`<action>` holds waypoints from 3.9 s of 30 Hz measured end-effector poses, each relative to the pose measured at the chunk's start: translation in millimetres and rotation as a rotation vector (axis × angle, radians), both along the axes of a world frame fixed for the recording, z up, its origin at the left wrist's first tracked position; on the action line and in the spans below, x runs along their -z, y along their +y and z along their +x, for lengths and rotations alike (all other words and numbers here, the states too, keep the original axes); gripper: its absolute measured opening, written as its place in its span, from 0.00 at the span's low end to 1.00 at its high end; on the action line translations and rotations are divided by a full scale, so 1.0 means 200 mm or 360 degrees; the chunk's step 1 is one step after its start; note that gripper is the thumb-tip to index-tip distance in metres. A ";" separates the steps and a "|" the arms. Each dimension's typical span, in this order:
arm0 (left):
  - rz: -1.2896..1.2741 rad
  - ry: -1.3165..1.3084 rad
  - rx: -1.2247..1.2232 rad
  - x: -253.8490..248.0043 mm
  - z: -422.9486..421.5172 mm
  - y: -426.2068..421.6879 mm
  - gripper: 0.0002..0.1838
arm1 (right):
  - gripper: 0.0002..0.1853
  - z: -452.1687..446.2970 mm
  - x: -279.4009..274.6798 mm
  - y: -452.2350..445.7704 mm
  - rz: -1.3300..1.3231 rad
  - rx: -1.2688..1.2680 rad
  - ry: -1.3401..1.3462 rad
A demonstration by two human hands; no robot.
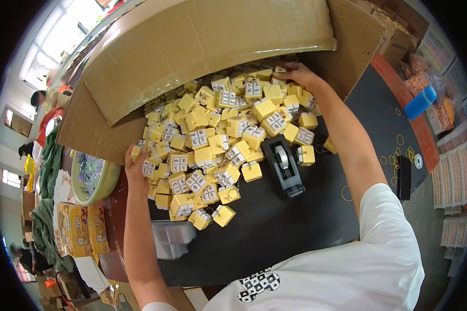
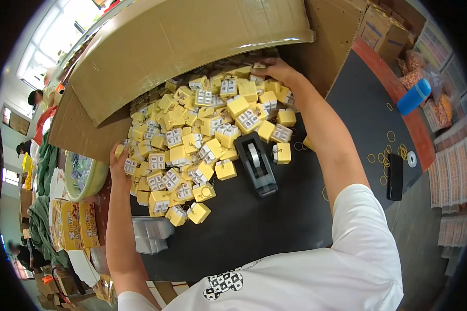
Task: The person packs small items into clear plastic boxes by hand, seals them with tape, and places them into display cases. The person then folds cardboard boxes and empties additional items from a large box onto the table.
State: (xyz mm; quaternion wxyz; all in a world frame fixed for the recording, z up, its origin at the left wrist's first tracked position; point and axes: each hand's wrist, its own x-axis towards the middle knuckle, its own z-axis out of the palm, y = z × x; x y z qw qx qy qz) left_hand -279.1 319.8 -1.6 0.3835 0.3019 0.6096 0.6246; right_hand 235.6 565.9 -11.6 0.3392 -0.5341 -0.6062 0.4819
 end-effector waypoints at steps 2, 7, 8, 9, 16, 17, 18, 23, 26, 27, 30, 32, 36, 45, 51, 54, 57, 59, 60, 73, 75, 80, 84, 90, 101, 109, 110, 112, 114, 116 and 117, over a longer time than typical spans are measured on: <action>0.0034 0.0033 0.0105 -0.02 0.02 0.04 0.29 | 0.36 -0.11 -0.01 0.01 -0.0151 -0.0092 0.0330; 0.0018 0.0359 0.0288 -0.06 0.12 0.12 0.31 | 0.28 -0.45 -0.18 -0.04 -0.0372 -0.0353 0.0548; -0.0007 0.0501 0.0340 -0.06 0.15 0.13 0.32 | 0.29 -0.52 -0.20 -0.03 -0.0352 -0.0492 0.0385; -0.0027 0.0641 0.0395 -0.07 0.17 0.15 0.33 | 0.29 -0.59 -0.23 -0.01 -0.0327 -0.0626 0.0219; 0.0018 0.0906 0.0558 -0.07 0.22 0.17 0.36 | 0.36 -0.68 -0.49 -0.40 0.0328 -0.0535 -0.0311; 0.0062 0.1030 0.0622 -0.08 0.21 0.18 0.36 | 0.37 -0.61 -0.43 -0.28 0.0406 -0.0391 -0.0528; 0.0109 0.1155 0.0680 -0.08 0.20 0.18 0.36 | 0.37 -0.60 -0.34 -0.20 0.0415 -0.0404 -0.0530; -0.0259 0.1610 0.0692 -0.02 0.18 0.15 0.38 | 0.38 0.11 0.14 0.51 0.0347 0.0383 -0.0209; -0.0398 0.1733 0.0635 -0.03 0.18 0.16 0.39 | 0.41 0.05 0.40 0.99 0.0544 0.0288 0.0352; -0.0398 0.1733 0.0623 -0.02 0.18 0.16 0.40 | 0.43 -0.03 0.47 1.14 0.0683 0.0203 0.0282; -0.0426 0.1706 0.0625 0.00 0.19 0.15 0.40 | 0.48 -0.15 0.41 1.25 0.0925 0.0035 0.0118; -0.0424 0.1721 0.0615 0.00 0.20 0.15 0.40 | 0.47 -0.35 0.12 0.85 0.0403 -0.0185 -0.0117; -0.0349 0.1792 0.0600 0.02 0.18 0.18 0.41 | 0.40 -0.77 -0.07 0.24 0.0110 -0.0468 -0.0392; 0.0169 0.1545 0.0239 -0.05 0.23 0.05 0.31 | 0.29 -0.82 -0.45 -0.48 0.0851 -0.1029 -0.0639; -0.0408 0.1378 0.0587 -0.55 0.10 -0.65 0.26 | 0.21 -0.68 -0.68 -0.99 0.0804 -0.1018 -0.0676; -0.0536 0.1591 0.0780 -0.52 -0.09 -1.01 0.33 | 0.20 -0.67 -0.64 -1.24 0.1050 -0.1164 -0.0310; -0.0810 0.1717 0.1002 -0.49 -0.10 -1.25 0.47 | 0.20 -0.74 -0.70 -1.60 0.0948 -0.1248 -0.0246; -0.1117 0.2589 0.1109 -0.42 -0.05 -1.32 0.60 | 0.22 -0.82 -0.65 -1.77 0.0838 -0.1394 -0.0124; -0.1089 0.2599 0.1105 -0.40 -0.05 -1.33 0.60 | 0.23 -0.88 -0.63 -1.85 0.0849 -0.1388 -0.0178; -0.0081 0.0334 -0.0217 0.02 0.40 -1.58 0.55 | 0.36 -2.04 -0.32 -1.72 0.0509 -0.1448 -0.1404; 0.0185 -0.0293 -0.0215 0.12 0.47 -1.57 0.51 | 0.38 -2.10 -0.28 -1.75 0.0380 -0.1517 -0.1584; 0.0776 -0.1498 -0.0156 0.20 0.53 -1.48 0.45 | 0.42 -2.12 -0.27 -1.70 0.0224 -0.1501 -0.1578; 0.0666 -0.1569 -0.0450 0.16 0.55 -1.44 0.35 | 0.43 -2.10 -0.14 -1.62 0.0004 -0.1408 -0.1276; 0.0765 -0.1542 -0.0437 0.20 0.55 -1.40 0.30 | 0.42 -2.05 -0.18 -1.65 -0.0241 -0.1424 -0.1018; 0.0529 -0.1089 -0.0507 0.11 0.50 -1.48 0.29 | 0.42 -1.88 -0.23 -1.81 -0.0143 -0.1492 -0.0507; 0.0292 -0.0870 -0.0540 -0.01 0.33 -1.56 0.29 | 0.26 -1.86 -0.27 -2.05 -0.1168 -0.1158 0.0451; 0.0274 -0.0809 -0.0538 -0.01 0.28 -1.55 0.29 | 0.26 -1.85 -0.24 -2.06 -0.1173 -0.1150 0.0466; 0.0251 -0.0745 -0.0528 0.03 0.11 -1.54 0.30 | 0.23 -1.82 -0.14 -2.09 -0.0728 -0.1138 0.0578; 0.0179 -0.0843 -0.0342 0.05 -0.11 -1.53 0.31 | 0.20 -1.78 -0.06 -2.12 -0.0275 -0.1099 0.0675; 0.0074 -0.0816 -0.0337 0.04 -0.26 -1.50 0.32 | 0.19 -1.61 -0.06 -2.16 -0.0259 -0.1539 0.0266; -0.0022 -0.0785 -0.0341 0.03 -0.33 -1.48 0.33 | 0.19 -1.53 -0.01 -2.18 -0.0262 -0.1533 0.0268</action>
